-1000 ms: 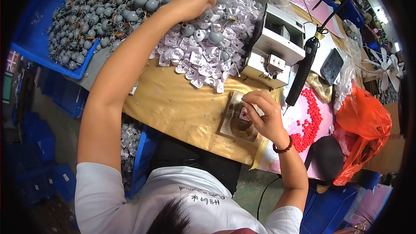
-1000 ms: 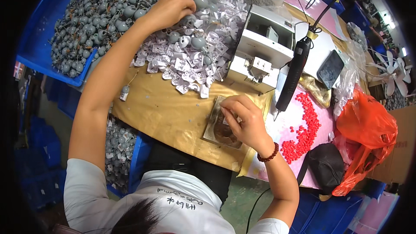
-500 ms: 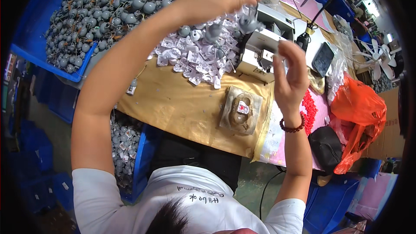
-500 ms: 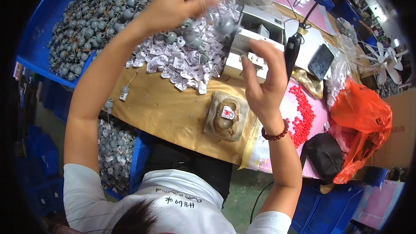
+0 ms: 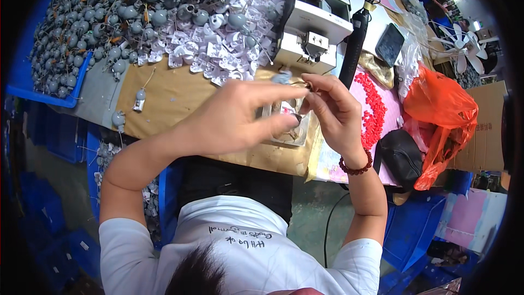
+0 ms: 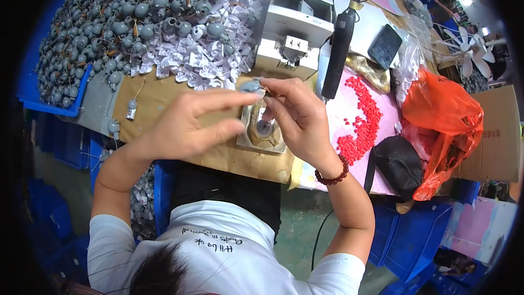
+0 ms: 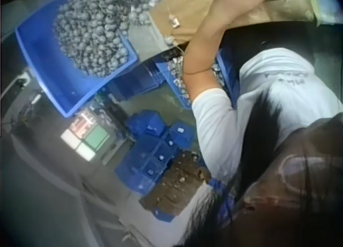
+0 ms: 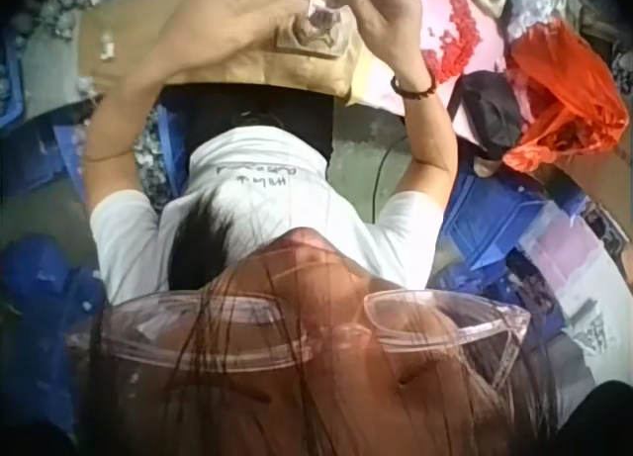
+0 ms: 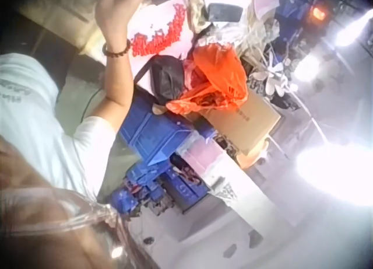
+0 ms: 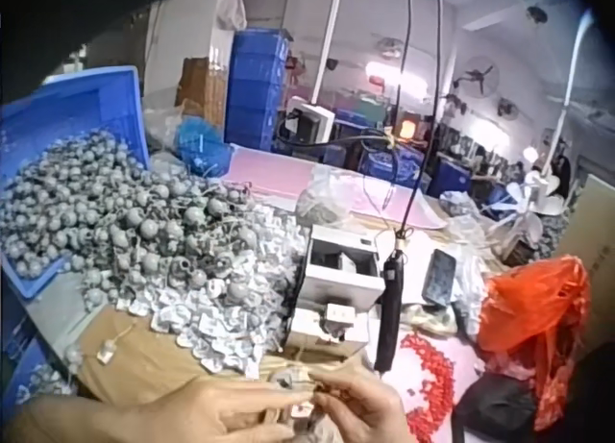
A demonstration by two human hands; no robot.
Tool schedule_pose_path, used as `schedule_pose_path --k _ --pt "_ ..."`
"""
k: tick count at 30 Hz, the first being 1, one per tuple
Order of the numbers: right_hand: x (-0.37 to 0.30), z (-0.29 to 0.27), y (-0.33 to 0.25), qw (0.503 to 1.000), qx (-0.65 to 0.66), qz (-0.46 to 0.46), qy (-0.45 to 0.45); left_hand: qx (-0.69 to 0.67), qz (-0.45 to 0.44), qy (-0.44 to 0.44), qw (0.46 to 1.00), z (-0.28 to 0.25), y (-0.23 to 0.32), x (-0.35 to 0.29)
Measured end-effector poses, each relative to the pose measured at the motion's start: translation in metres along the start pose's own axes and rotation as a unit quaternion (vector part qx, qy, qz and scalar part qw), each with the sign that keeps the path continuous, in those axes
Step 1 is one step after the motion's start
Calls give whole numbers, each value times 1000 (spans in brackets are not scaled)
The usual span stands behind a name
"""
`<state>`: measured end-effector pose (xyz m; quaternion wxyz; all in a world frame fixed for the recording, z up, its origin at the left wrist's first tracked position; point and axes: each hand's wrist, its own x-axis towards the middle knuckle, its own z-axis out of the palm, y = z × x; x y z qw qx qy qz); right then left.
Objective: Assemble small motor-driven components using an electric screwdriver at a factory workstation.
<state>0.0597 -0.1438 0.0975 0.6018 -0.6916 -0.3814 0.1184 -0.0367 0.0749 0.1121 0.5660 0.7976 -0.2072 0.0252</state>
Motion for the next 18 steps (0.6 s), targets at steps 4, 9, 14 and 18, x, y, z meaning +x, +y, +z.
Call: schedule_pose_path --k 4,9,14,18 --pt "-4 -2 -19 994 67 31 -78 113 32 93 989 11 -3 6" --pt "-9 -17 -12 992 4 112 -65 -322 -180 -80 926 42 -29 -18" --pt "-33 -8 45 958 -275 -21 -79 -106 -212 2 972 67 -56 -43" --pt "-36 1 73 912 -385 -113 -84 67 -156 35 985 79 -66 -43"
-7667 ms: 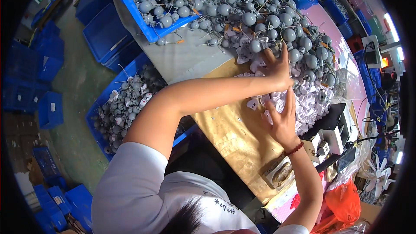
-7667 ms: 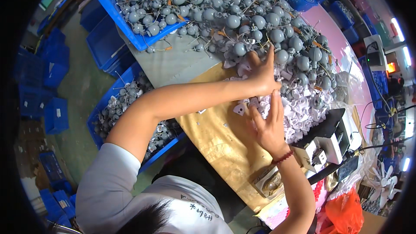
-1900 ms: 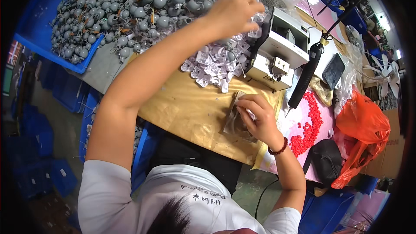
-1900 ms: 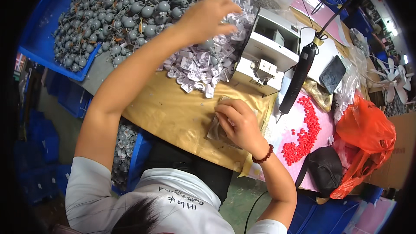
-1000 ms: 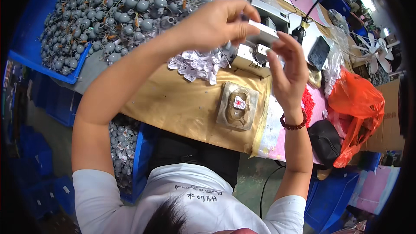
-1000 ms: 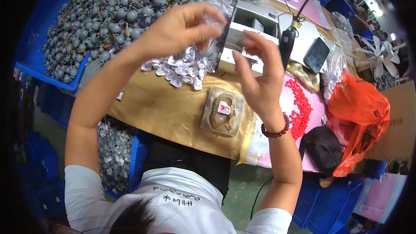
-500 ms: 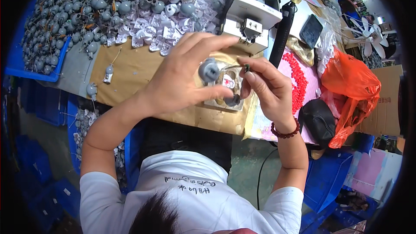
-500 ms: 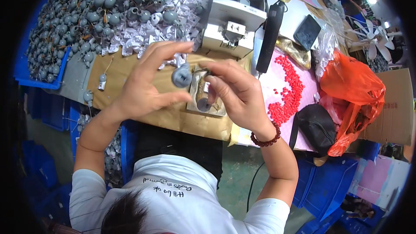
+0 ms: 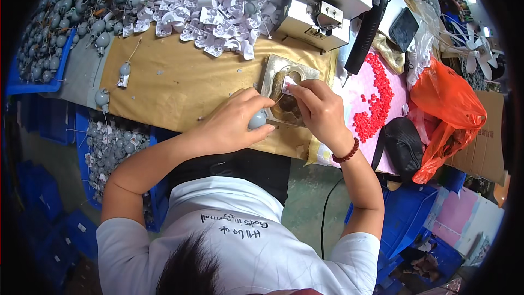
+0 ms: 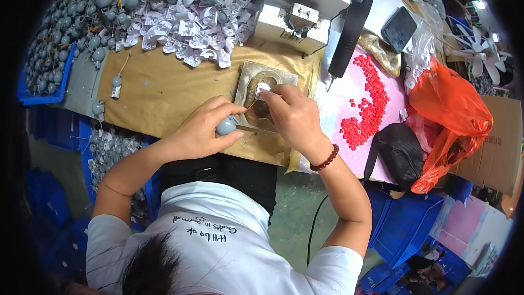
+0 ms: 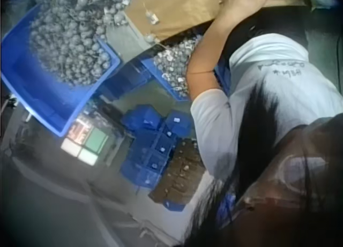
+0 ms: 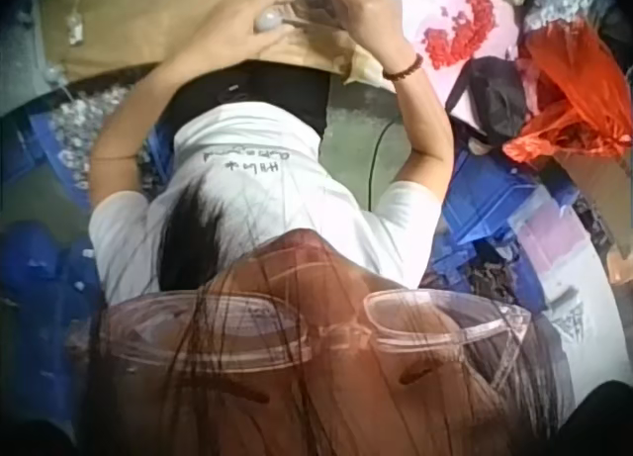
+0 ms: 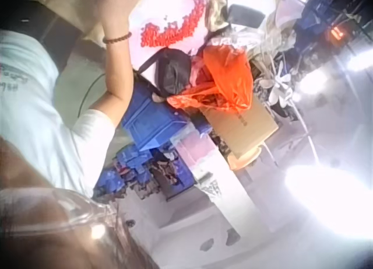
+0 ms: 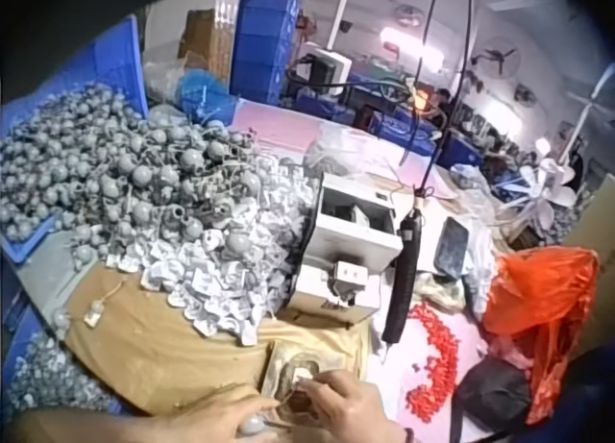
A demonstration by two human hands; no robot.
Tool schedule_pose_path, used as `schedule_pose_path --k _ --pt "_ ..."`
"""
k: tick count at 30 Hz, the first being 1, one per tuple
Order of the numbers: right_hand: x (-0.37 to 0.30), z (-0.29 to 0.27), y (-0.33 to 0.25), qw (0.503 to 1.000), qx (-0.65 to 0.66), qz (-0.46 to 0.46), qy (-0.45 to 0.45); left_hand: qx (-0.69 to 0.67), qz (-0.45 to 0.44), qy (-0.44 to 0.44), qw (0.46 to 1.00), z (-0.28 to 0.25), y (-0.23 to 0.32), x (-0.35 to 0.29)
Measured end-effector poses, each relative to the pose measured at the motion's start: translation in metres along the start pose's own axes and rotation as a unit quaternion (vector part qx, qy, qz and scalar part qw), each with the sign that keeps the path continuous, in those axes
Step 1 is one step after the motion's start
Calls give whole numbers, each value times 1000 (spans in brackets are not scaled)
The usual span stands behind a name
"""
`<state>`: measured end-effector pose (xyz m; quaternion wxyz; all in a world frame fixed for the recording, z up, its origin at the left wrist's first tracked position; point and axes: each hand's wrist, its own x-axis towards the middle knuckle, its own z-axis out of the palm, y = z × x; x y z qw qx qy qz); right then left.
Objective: Assemble small motor-driven components using an electric screwdriver at a factory workstation.
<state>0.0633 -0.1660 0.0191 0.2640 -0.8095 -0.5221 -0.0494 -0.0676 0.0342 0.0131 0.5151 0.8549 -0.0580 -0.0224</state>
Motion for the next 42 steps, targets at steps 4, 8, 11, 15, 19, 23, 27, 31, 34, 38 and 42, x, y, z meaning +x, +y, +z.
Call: schedule_pose_path --k 4,8,11,15,19,23,27,31,34,38,42 --pt "4 1 5 997 -54 -42 -37 35 23 7 999 3 -5 5" --pt "7 -5 1 992 -72 -45 -93 43 22 -3 999 1 -4 7" --pt "2 -7 -1 989 -81 -51 -109 61 15 -1 998 -2 -4 8" --pt "-9 2 1 993 -74 -50 -76 268 96 114 952 13 4 22" --pt "-16 -11 19 985 151 52 -63 339 111 116 927 33 -4 35" --pt "-43 -37 49 929 303 213 -11 331 118 117 929 38 -11 38" --pt "-51 -29 36 969 153 159 -107 309 127 129 934 39 -14 42" --pt "-62 -5 46 981 90 174 3 292 142 144 935 37 -15 42" --pt "-59 6 49 827 423 338 152 293 139 134 936 35 -14 42" --pt "-34 5 43 663 639 334 199 291 145 126 937 32 -13 42" --pt "-14 -6 48 618 711 331 48 277 154 117 941 27 -11 44"
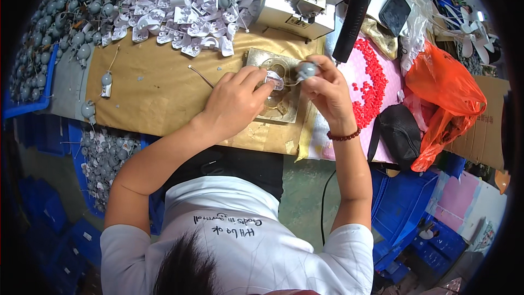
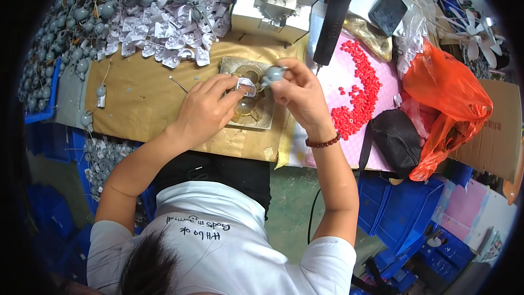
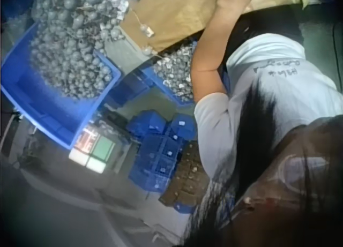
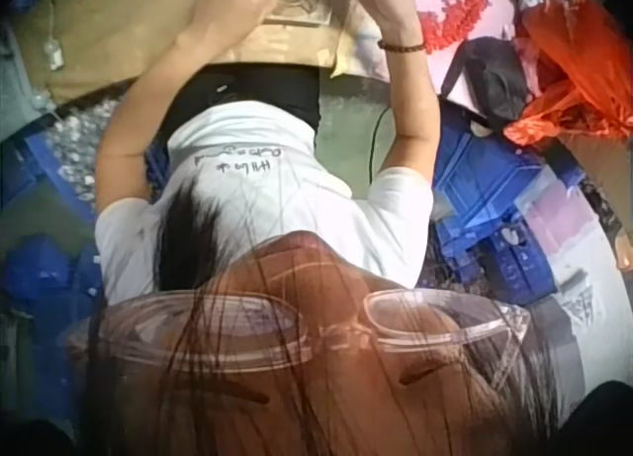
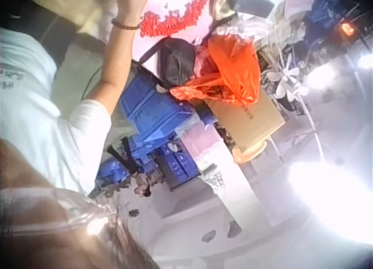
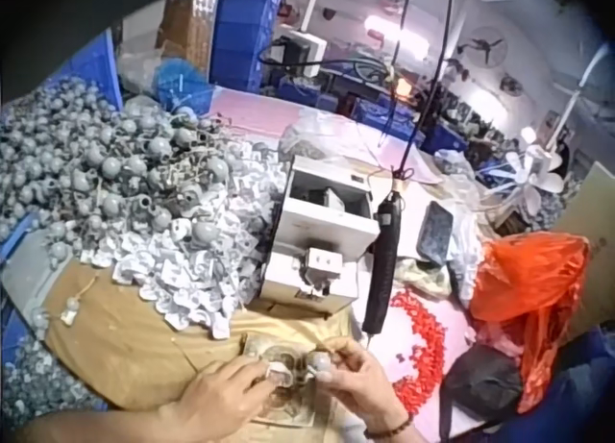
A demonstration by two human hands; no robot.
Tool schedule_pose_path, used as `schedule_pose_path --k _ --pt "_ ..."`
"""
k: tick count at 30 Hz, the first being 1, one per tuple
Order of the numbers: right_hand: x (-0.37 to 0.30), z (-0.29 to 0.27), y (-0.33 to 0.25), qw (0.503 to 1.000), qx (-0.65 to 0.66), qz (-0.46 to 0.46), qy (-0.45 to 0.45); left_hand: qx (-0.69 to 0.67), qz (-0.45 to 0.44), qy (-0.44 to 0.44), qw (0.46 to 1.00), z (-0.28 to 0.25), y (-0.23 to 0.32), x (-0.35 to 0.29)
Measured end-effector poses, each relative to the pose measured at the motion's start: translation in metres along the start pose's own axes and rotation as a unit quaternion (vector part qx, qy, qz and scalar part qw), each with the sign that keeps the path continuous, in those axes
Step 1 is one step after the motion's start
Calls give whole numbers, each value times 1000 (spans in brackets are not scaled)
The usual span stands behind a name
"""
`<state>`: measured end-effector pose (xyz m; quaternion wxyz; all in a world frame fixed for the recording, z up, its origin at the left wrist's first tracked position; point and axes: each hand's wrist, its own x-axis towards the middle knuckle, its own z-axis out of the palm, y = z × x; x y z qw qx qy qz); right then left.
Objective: Assemble small motor-driven components using an electric screwdriver at a factory workstation.
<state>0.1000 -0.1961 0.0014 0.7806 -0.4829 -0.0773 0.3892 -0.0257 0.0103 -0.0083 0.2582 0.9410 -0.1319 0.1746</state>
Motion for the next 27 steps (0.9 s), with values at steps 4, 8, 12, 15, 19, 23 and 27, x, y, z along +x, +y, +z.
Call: schedule_pose_path --k 4,8,12,15,19,23,27 --pt "11 14 -7 937 -349 4 -5 -27 5 0 1000 -3 -3 3" --pt "15 37 -17 855 -519 -12 5 -9 22 11 1000 1 -7 2" --pt "19 45 -24 770 -637 -37 -16 -25 12 9 1000 -2 -5 5" --pt "27 39 -20 740 -667 -79 -37 -26 0 -5 1000 -2 -4 7" --pt "26 38 -15 751 -655 -89 -2 -45 -77 9 996 -1 2 22" --pt "26 29 -17 775 -586 -231 46 7 -44 37 998 10 -1 31" --pt "72 -43 -57 592 -587 -470 290 21 -49 -7 999 9 0 32"
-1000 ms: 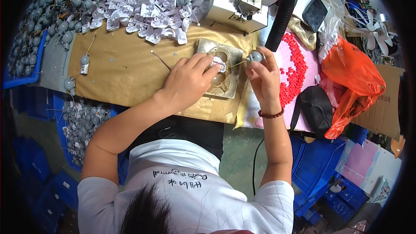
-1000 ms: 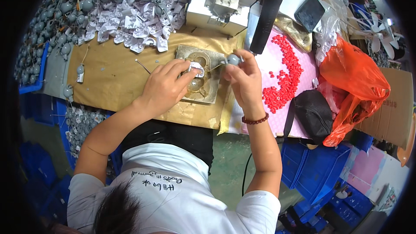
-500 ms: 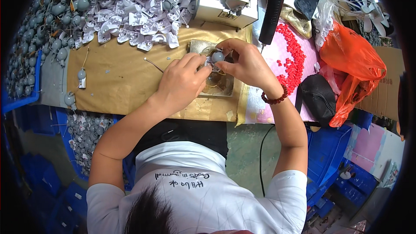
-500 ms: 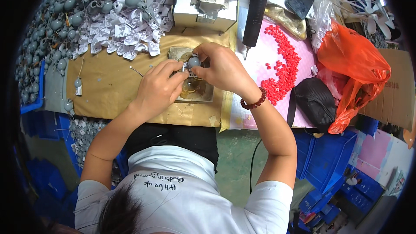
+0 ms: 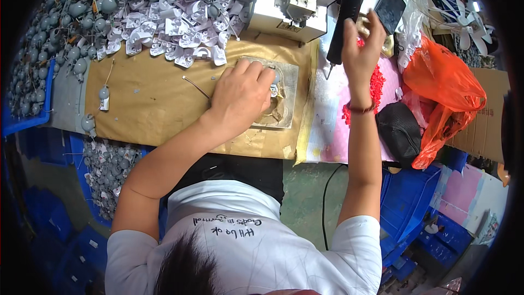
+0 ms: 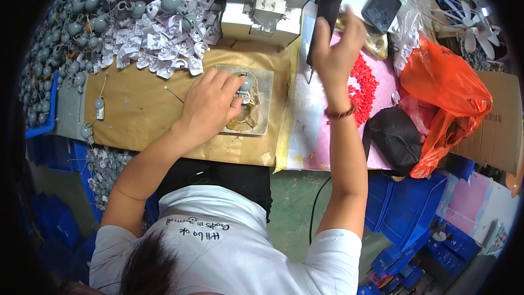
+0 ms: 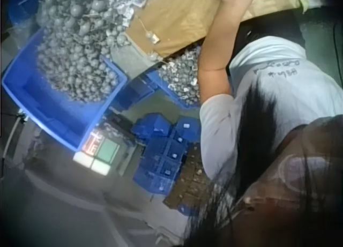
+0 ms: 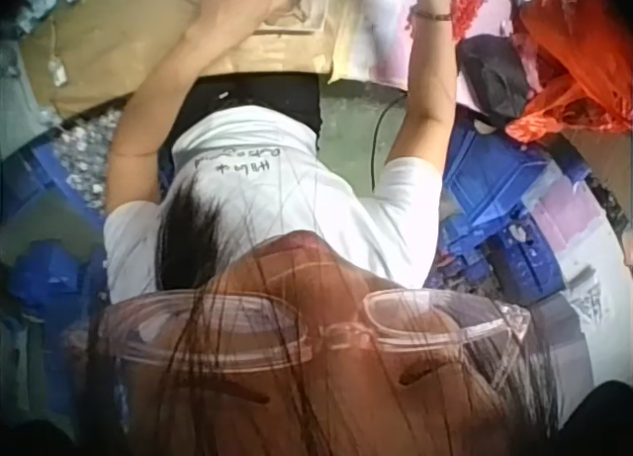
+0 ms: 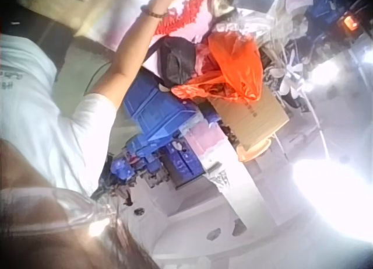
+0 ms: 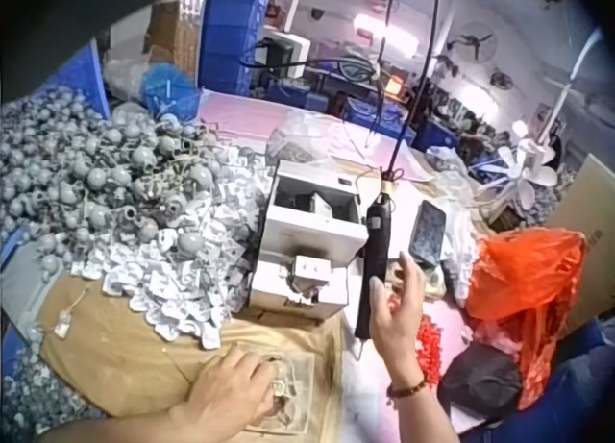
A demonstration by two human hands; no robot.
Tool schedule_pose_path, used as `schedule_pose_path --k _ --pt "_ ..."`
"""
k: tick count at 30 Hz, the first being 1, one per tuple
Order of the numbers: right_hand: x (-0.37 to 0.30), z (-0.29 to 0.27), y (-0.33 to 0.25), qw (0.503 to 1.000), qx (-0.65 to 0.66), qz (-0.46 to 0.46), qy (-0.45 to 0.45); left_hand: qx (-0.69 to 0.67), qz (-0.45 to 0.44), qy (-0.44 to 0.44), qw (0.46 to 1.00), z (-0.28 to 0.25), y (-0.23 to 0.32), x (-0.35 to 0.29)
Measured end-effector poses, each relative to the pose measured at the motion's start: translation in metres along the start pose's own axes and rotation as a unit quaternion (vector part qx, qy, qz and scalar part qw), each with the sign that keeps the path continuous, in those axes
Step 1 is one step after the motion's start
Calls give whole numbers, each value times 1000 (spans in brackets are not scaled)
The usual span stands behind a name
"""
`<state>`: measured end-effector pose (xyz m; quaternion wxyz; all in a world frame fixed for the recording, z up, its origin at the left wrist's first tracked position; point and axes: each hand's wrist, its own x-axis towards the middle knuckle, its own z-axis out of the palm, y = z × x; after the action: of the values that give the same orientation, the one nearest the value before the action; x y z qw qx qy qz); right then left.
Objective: Assemble small motor-driven components using an electric screwdriver at a factory workstation.
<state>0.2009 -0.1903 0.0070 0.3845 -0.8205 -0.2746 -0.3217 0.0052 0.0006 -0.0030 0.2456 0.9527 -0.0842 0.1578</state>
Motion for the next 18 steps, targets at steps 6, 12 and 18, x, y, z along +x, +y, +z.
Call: schedule_pose_path --k 6,12,18 --pt "18 9 34 940 208 242 -122 -22 -12 14 1000 0 0 -2" --pt "58 -19 -68 932 348 67 71 -48 -42 18 998 0 2 -4" --pt "83 12 -111 873 483 72 -8 -56 -49 37 997 0 2 -3"
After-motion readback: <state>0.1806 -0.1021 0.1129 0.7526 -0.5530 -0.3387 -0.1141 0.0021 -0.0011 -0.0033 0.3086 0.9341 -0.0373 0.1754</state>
